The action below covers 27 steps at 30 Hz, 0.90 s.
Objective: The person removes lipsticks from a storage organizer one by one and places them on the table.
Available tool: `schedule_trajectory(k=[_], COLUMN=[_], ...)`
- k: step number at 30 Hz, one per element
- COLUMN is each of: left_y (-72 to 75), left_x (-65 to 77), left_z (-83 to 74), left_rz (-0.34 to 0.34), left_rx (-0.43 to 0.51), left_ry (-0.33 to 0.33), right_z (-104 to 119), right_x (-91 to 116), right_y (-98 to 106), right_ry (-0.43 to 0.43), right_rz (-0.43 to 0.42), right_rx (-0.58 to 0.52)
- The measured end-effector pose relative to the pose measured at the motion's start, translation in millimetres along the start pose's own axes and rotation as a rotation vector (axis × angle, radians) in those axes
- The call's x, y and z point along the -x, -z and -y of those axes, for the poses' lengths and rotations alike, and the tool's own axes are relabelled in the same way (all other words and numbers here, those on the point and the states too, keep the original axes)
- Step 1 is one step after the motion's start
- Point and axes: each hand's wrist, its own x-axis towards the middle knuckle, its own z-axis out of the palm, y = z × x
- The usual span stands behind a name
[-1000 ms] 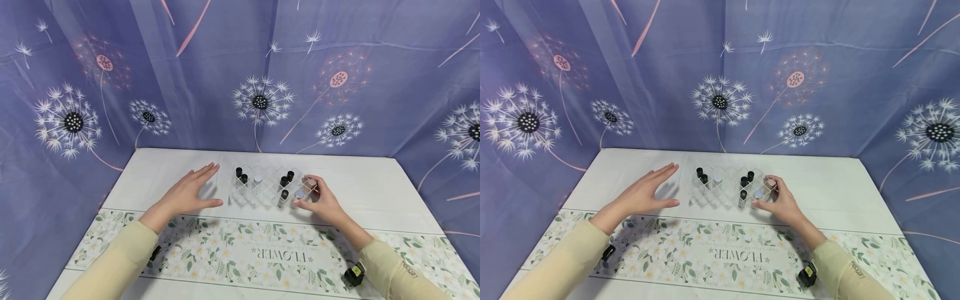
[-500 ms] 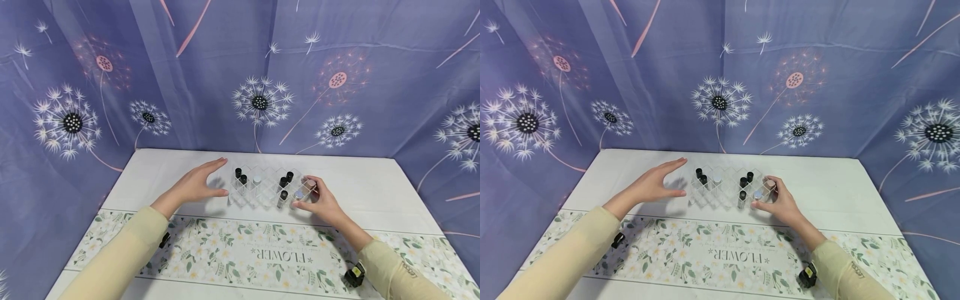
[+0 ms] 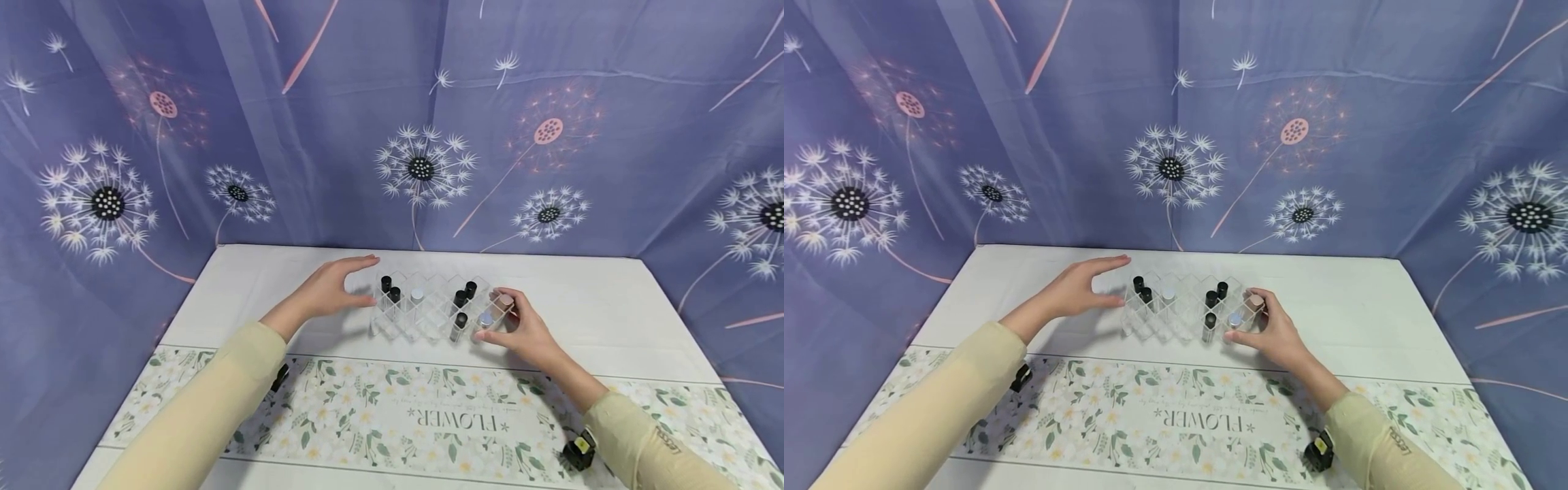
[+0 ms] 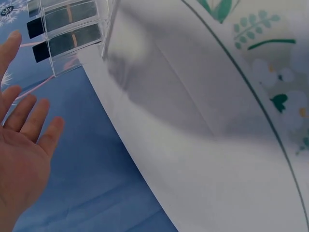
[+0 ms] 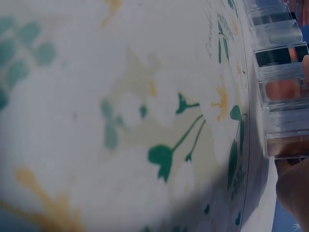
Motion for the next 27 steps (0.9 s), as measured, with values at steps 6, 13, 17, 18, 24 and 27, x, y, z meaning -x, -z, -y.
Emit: schedule_trajectory(k=[6,13,17,18,24,27], left_y=[-0.8,-4.3,-7.5,-8.1,-10.8,-11.5], left_x=[-8.4,-15.4,-19.4,-20.3,-25.4,-27.3], left_z=[0.4,1.0,2.6,2.8,4.2,5.0], left_rz=[0.005,0.012,0.018,0.019,0.028,0.026], left_rx=[0.016,0.073,0.124,0.134,0.150,0.143], left_ry=[0.011,0.009,-0.014,-0.015,-0.007,-0.005], right_z=[0.8,-1.2,-2.2,-2.2,-2.8,-2.9], right_x=[0.2,0.5,0.7,0.6,0.6,0.4], right_y=[-0.3,-0.6,-1.0,-1.2,-1.9,-1.9], right_ry=[0.003,0.008,0.006,0.007,0.008,0.009], right_rz=[-0.001,-0.006,-0.002,-0.002,0.002,0.003], right_rx=[0.001,0.000,-0.006,-0.011,-0.015,-0.013])
